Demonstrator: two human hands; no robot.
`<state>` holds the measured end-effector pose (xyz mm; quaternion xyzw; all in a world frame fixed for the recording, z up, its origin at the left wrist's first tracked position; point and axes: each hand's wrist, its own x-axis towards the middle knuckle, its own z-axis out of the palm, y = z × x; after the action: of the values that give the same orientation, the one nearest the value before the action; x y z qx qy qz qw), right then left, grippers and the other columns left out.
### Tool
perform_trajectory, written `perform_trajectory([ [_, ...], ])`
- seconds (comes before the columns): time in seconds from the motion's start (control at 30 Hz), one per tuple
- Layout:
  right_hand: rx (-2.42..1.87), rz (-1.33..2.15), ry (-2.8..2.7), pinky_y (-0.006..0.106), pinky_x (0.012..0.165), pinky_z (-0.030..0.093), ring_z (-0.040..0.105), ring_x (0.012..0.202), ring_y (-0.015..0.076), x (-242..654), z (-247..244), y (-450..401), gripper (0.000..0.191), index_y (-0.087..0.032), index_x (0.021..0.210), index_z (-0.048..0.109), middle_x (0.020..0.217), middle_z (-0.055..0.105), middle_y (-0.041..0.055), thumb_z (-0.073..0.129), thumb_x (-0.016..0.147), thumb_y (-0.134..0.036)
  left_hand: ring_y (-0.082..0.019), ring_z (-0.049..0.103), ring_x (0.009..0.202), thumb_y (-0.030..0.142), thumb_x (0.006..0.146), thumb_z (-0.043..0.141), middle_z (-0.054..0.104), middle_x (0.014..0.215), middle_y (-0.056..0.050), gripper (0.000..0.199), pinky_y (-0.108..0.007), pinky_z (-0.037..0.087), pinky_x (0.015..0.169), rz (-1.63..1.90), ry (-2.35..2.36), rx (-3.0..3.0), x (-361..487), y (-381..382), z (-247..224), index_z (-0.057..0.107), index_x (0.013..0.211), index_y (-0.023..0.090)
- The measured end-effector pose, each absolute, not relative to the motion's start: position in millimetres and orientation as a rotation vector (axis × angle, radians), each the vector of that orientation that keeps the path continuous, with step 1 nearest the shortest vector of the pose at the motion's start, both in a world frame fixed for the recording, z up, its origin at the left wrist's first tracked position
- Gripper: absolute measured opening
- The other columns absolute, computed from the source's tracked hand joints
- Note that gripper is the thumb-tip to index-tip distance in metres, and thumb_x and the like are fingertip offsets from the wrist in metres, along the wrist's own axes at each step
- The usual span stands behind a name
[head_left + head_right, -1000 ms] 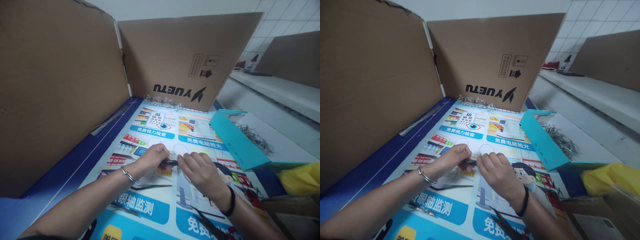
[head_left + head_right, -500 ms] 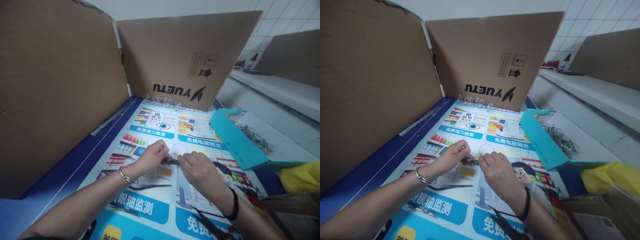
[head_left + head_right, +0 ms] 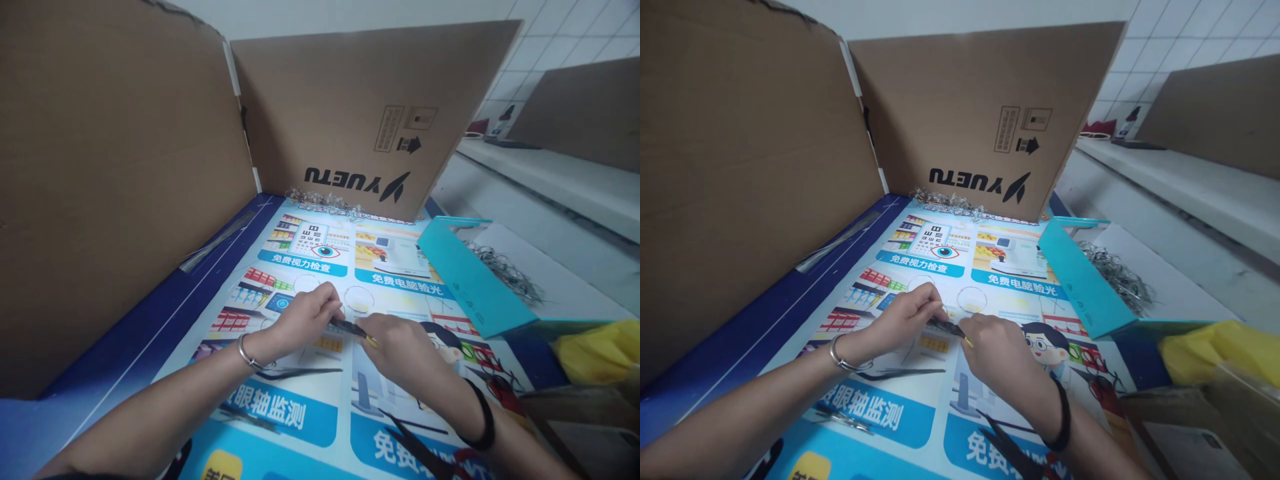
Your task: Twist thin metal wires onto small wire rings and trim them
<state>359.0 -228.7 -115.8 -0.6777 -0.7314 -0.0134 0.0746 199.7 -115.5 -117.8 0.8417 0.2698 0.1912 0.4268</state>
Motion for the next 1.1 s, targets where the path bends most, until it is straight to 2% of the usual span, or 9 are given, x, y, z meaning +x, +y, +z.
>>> perform_trajectory([
  [0.17, -2.057, 0.125, -2.154, 0.026, 0.06, 0.039, 0.064, 0.077, 0.0187, 359, -113, -227, 0.012, -0.022, 0.087, 0.064, 0.083, 0.069, 0.0006, 0.055, 0.08, -0.019, -0.014, 0.063, 0.078, 0.021, 0.089, 0.038, 0.07, 0.081, 0.003, 0.012, -0.025, 0.045, 0.068, 0.459, 0.656, 2.146, 199, -115, -114, 0.047, 0.08, 0.021],
  [0.33, -2.018, 0.134, -2.15, 0.026, 0.06, 0.039, 0.063, 0.075, 0.0179, 360, -113, -228, 0.011, -0.022, 0.086, 0.063, 0.081, 0.068, 0.0012, 0.054, 0.08, -0.021, -0.014, 0.063, 0.077, 0.02, 0.088, 0.04, 0.069, 0.08, 0.002, 0.011, -0.025, 0.045, 0.066, 0.445, 0.644, 2.189, 199, -115, -113, 0.048, 0.08, 0.021],
  [0.47, -1.947, -0.046, -2.141, 0.029, 0.064, 0.041, 0.06, 0.076, 0.0198, 361, -121, -227, 0.008, -0.021, 0.085, 0.062, 0.081, 0.066, 0.0027, 0.056, 0.08, -0.021, -0.014, 0.064, 0.076, 0.02, 0.088, 0.04, 0.069, 0.08, 0.001, 0.011, -0.024, 0.045, 0.066, 0.455, 0.645, 2.183, 195, -111, -105, 0.047, 0.08, 0.02],
  [0.63, -1.741, -0.36, -2.097, 0.036, 0.075, 0.041, 0.056, 0.084, 0.0236, 362, -130, -223, 0.013, -0.017, 0.091, 0.062, 0.086, 0.064, 0.0067, 0.056, 0.08, -0.017, -0.011, 0.063, 0.074, 0.023, 0.088, 0.04, 0.068, 0.079, 0.001, 0.014, -0.023, 0.044, 0.067, 0.541, 0.714, 2.144, 181, -78, -93, 0.051, 0.082, 0.019],
  [0.83, -1.593, -0.405, -2.041, 0.035, 0.076, 0.041, 0.056, 0.084, 0.0223, 363, -138, -222, 0.015, -0.015, 0.094, 0.061, 0.086, 0.065, 0.0073, 0.054, 0.08, -0.014, -0.014, 0.057, 0.075, 0.026, 0.077, 0.053, 0.064, 0.078, -0.001, 0.015, -0.023, 0.04, 0.067, 0.217, 0.677, 2.435, 161, -33, -98, 0.065, 0.072, 0.017],
  [0.97, -1.567, -0.413, -2.049, 0.035, 0.076, 0.041, 0.056, 0.084, 0.0225, 365, -143, -221, 0.015, -0.015, 0.094, 0.061, 0.086, 0.065, 0.0077, 0.054, 0.08, -0.014, -0.013, 0.056, 0.068, 0.025, 0.076, 0.052, 0.065, 0.074, 0.0, 0.016, -0.022, 0.037, 0.059, -0.047, 0.693, 2.425, 156, -24, -103, 0.066, 0.074, 0.017],
  [1.1, -1.567, -0.417, -2.051, 0.036, 0.076, 0.042, 0.056, 0.084, 0.0226, 366, -145, -220, 0.015, -0.015, 0.093, 0.061, 0.086, 0.065, 0.0075, 0.054, 0.08, -0.014, -0.012, 0.055, 0.068, 0.023, 0.074, 0.053, 0.065, 0.073, 0.001, 0.013, -0.021, 0.036, 0.06, -0.122, 0.605, 2.44, 160, -27, -111, 0.065, 0.074, 0.018],
])
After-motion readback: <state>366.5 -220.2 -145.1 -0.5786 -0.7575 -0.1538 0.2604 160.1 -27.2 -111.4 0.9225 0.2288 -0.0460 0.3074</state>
